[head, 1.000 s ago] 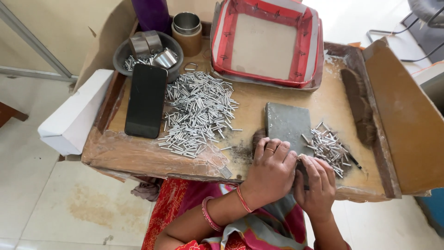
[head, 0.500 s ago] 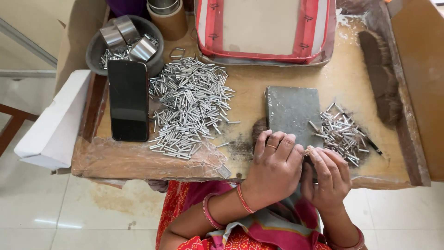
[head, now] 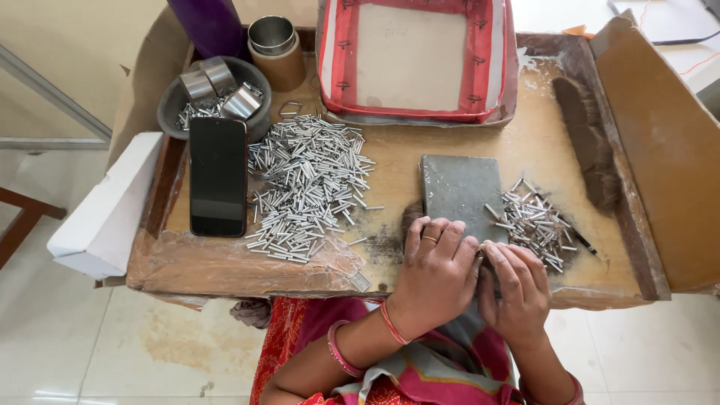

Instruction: The person sits at a workbench and picks small metal pins one at a time from a pile, works each pin between the fingers, and presses it into a small brass fitting set on a stone block, occasionally reaching into the pile for the next pin.

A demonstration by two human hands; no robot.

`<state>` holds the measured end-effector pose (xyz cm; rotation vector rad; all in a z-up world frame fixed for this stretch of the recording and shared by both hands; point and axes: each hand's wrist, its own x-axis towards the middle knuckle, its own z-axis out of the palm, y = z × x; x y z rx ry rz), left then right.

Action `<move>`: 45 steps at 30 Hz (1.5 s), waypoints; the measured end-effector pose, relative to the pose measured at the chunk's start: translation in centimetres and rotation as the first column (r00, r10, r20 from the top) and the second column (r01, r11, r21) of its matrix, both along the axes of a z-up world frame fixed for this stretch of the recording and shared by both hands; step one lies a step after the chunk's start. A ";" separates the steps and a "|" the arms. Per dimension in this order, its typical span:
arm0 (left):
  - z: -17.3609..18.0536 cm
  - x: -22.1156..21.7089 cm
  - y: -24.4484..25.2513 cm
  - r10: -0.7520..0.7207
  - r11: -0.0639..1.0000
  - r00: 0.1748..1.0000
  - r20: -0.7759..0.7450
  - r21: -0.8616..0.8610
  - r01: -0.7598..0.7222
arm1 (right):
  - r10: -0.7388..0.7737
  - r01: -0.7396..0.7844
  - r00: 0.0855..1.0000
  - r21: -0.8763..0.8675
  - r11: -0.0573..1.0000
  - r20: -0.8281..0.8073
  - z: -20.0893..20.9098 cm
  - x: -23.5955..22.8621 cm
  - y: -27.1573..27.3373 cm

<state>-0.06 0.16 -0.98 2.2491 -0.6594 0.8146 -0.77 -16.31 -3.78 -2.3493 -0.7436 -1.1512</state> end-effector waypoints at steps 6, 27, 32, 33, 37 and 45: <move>0.1 0.0 0.1 -0.008 1.000 1.000 -0.002 0.010 0.009 | 0.012 -0.012 1.000 0.013 1.000 -0.001 -0.5 0.0 -0.2; -0.1 -0.1 0.0 0.023 1.000 1.000 0.015 0.012 -0.023 | -0.024 0.024 0.999 -0.016 1.000 -0.025 -0.3 -0.1 -0.1; -0.2 0.0 0.0 0.023 1.000 0.999 0.024 0.013 -0.023 | -0.019 0.019 1.000 -0.010 1.000 -0.020 0.0 -0.1 0.1; -0.2 0.0 -0.1 0.023 1.000 0.999 0.024 0.017 -0.023 | -0.019 0.019 1.000 -0.010 1.000 -0.018 -0.1 -0.1 0.1; 0.0 -0.1 0.0 0.023 1.000 1.000 0.020 0.021 -0.023 | -0.019 0.019 1.000 -0.015 1.000 -0.022 -0.2 -0.1 -0.1; 0.4 -0.1 0.2 0.013 0.999 1.000 0.025 0.049 -0.015 | -0.015 0.015 1.000 0.009 1.000 -0.021 -0.2 -0.1 0.0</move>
